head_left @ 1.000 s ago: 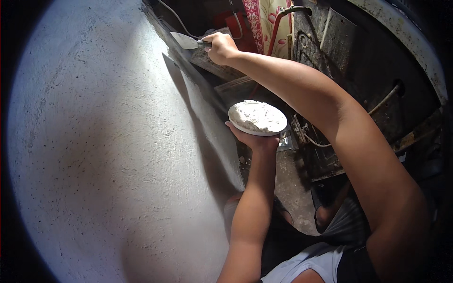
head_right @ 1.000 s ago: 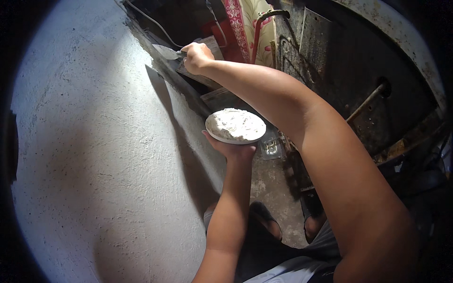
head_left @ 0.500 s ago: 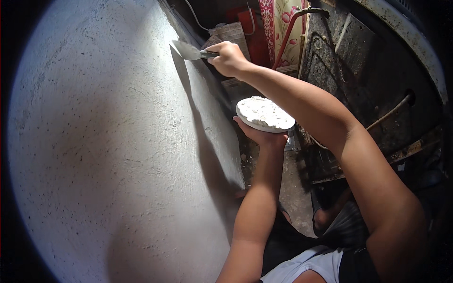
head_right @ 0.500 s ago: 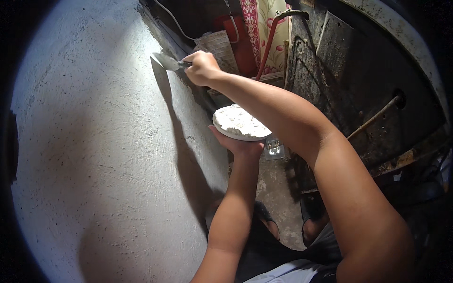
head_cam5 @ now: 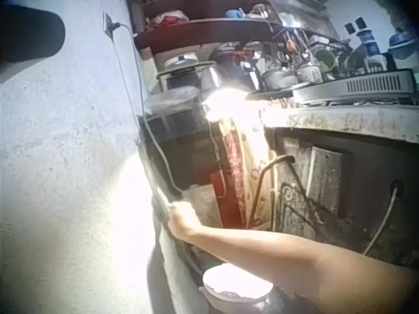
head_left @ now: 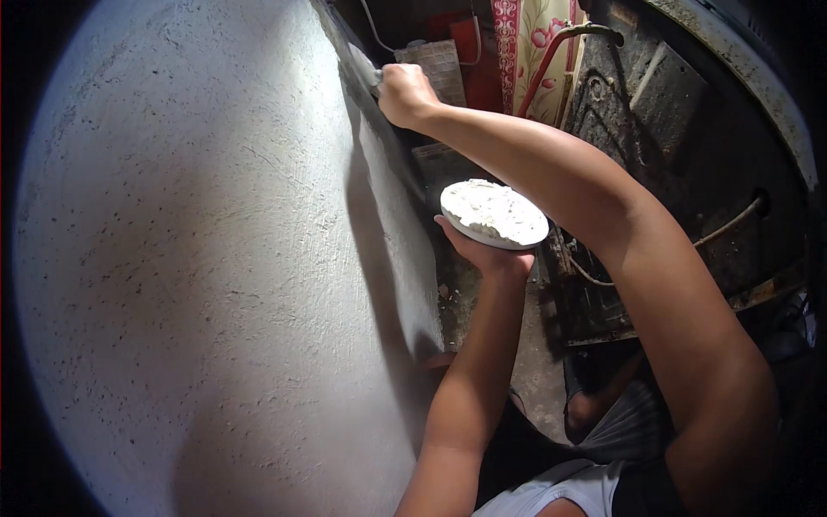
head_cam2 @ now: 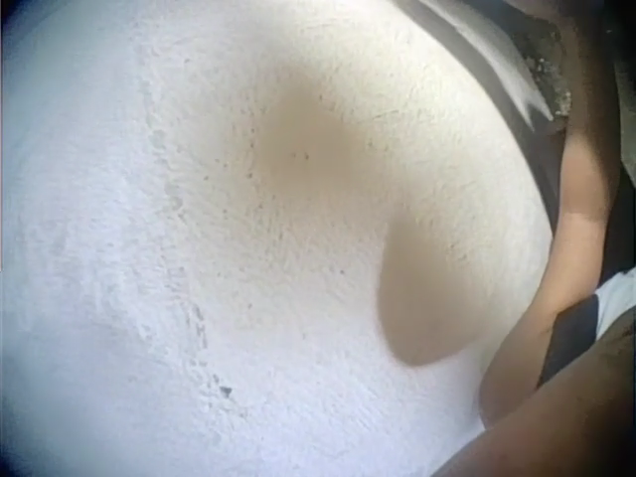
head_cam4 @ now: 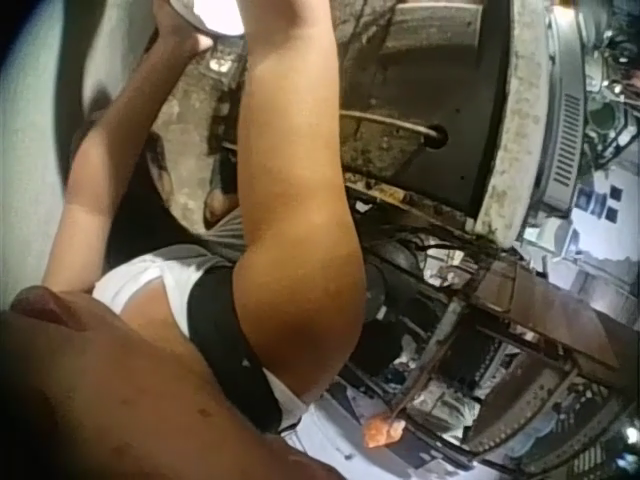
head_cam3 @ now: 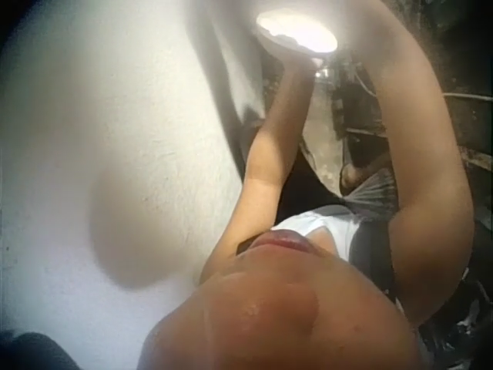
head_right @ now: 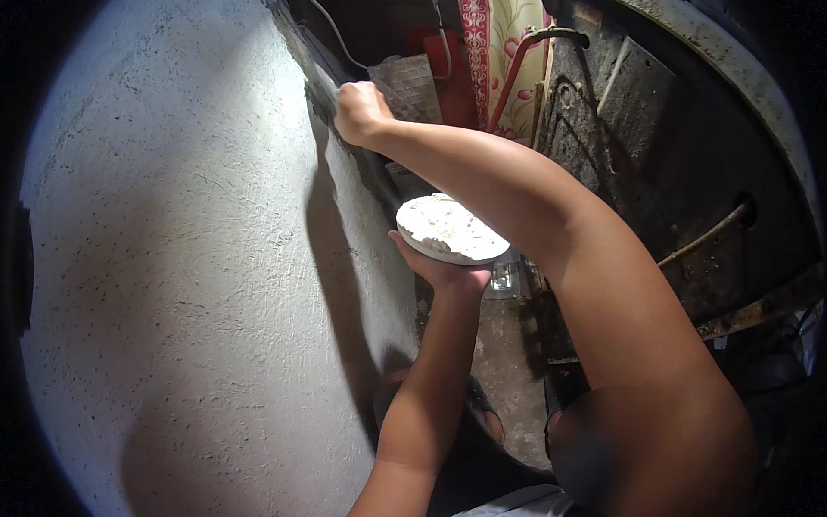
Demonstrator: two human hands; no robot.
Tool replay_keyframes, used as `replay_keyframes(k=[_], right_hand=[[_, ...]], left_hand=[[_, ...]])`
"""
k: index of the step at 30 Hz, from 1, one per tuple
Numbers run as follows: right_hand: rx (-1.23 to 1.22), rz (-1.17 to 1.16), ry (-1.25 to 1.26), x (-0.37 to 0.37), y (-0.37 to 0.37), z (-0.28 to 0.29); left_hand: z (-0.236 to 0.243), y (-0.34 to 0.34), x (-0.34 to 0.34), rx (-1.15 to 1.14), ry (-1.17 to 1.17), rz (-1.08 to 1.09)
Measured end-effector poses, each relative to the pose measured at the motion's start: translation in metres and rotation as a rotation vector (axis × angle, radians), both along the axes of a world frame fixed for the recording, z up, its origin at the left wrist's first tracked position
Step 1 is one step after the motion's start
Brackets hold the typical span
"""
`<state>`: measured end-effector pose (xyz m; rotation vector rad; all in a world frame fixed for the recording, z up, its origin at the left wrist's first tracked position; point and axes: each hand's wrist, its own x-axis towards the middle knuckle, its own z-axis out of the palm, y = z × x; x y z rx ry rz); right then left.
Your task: Applying plaster or putty to a wall with a putty knife.
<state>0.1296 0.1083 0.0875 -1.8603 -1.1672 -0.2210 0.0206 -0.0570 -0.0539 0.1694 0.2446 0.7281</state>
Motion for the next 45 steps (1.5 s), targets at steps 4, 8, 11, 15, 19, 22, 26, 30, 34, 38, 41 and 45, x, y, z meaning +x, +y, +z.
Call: replay_keyframes(k=[4,8,11,15,19,22,26,30,34,38,41,45], right_hand=[[0.020,0.027,0.130,-0.035,0.013,-0.001],[-0.121,0.116,0.133,-0.060,-0.013,0.022],[-0.180,0.147,0.077,-0.032,-0.051,0.026],[0.045,0.063,0.059,-0.046,-0.121,0.033],[0.341,0.213,0.310,-0.066,-0.208,0.016],[0.460,0.420,0.944,-0.092,-0.275,-0.010],[0.438,0.402,1.152,-0.100,-0.344,-0.046],[0.380,0.214,1.015,-0.093,-0.371,-0.081],[0.336,0.014,0.827,-0.089,-0.389,-0.117],[0.244,0.052,0.883,-0.087,-0.407,-0.101],[0.269,0.061,0.680,-0.094,-0.404,-0.098],[0.250,0.017,0.374,-0.094,-0.406,-0.097]], left_hand=[[0.014,-0.013,0.003,-0.087,0.030,-0.059],[0.011,-0.009,-0.006,-0.133,0.073,-0.024],[0.009,-0.018,0.007,-0.051,0.083,-0.037],[-0.001,-0.020,0.011,-0.065,0.094,-0.044],[0.016,-0.024,-0.004,-0.029,0.146,0.053],[0.013,-0.010,-0.018,-0.060,0.031,0.029],[0.030,-0.003,-0.035,-0.038,0.245,0.251],[0.014,0.009,-0.054,0.088,0.196,0.298],[0.019,0.012,-0.077,0.160,0.112,0.144],[0.030,0.002,-0.078,0.181,0.022,-0.004],[0.008,0.015,-0.090,0.146,-0.275,-0.102],[0.005,0.014,-0.093,0.156,-0.449,-0.163]])
